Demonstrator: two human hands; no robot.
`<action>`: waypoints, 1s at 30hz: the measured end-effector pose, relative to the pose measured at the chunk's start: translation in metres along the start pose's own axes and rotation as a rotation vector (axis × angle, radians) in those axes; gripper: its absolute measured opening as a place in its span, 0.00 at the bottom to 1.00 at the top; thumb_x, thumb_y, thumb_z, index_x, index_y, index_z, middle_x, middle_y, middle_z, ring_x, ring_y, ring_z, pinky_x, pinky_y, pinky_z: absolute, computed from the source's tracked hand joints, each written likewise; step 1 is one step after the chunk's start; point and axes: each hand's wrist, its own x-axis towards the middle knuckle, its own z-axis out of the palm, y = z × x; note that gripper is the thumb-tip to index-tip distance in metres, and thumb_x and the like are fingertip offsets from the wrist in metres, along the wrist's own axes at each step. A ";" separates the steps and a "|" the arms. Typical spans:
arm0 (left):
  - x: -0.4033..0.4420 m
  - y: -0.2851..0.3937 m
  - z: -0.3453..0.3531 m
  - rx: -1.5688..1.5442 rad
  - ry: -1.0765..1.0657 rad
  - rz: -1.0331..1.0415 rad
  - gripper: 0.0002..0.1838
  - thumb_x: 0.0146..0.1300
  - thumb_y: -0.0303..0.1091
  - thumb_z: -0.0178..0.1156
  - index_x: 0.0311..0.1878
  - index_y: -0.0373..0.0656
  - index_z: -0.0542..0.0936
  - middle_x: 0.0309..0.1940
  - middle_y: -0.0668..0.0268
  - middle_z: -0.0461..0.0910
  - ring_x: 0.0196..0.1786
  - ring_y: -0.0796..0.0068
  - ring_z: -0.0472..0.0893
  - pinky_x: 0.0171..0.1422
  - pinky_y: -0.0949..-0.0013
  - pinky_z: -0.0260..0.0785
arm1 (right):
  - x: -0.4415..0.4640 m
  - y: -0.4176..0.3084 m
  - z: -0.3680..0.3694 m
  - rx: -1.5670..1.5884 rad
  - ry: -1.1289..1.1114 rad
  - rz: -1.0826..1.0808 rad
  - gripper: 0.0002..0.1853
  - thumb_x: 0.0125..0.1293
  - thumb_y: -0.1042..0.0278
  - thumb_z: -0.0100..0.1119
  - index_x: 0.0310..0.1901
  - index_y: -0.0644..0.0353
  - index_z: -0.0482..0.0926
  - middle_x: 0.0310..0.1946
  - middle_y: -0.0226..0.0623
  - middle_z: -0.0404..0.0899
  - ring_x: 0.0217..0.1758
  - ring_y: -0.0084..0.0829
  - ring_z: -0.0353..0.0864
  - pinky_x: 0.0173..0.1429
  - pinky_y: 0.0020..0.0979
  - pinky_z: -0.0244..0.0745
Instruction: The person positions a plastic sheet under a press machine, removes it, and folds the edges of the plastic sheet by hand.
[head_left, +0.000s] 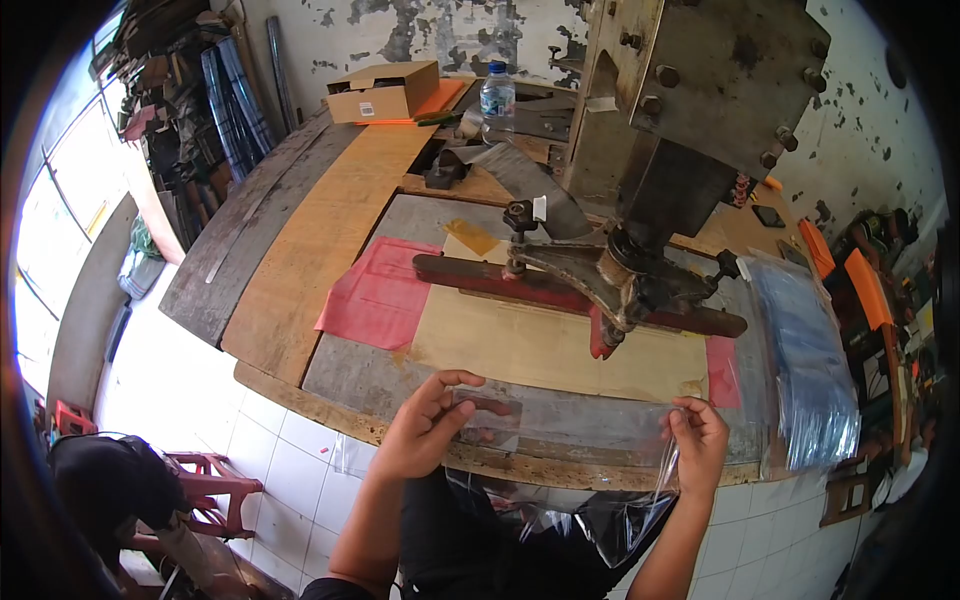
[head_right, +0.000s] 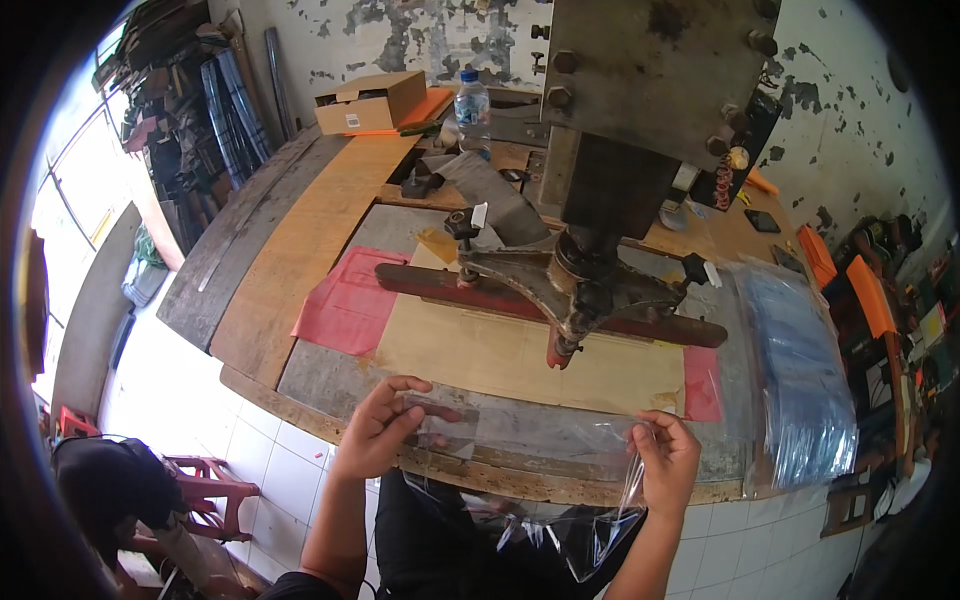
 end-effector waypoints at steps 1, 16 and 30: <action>0.000 0.000 0.000 -0.006 -0.005 0.003 0.16 0.82 0.20 0.46 0.69 0.35 0.67 0.55 0.49 0.85 0.61 0.64 0.85 0.56 0.68 0.81 | 0.000 0.000 0.000 -0.004 0.008 0.008 0.10 0.72 0.74 0.69 0.50 0.69 0.82 0.34 0.36 0.86 0.34 0.21 0.80 0.42 0.23 0.74; 0.005 0.011 0.019 0.290 0.265 -0.107 0.08 0.76 0.27 0.63 0.51 0.32 0.82 0.38 0.61 0.90 0.38 0.84 0.85 0.39 0.75 0.80 | -0.002 0.001 -0.001 0.005 0.006 0.014 0.08 0.75 0.69 0.66 0.42 0.65 0.79 0.29 0.36 0.84 0.31 0.23 0.80 0.41 0.26 0.76; -0.001 -0.004 0.009 0.299 0.266 -0.036 0.08 0.78 0.30 0.62 0.50 0.33 0.82 0.31 0.67 0.85 0.29 0.86 0.78 0.33 0.77 0.72 | 0.001 -0.036 -0.009 -0.196 -0.256 -0.245 0.29 0.62 0.60 0.78 0.61 0.64 0.82 0.56 0.42 0.84 0.62 0.36 0.80 0.67 0.38 0.73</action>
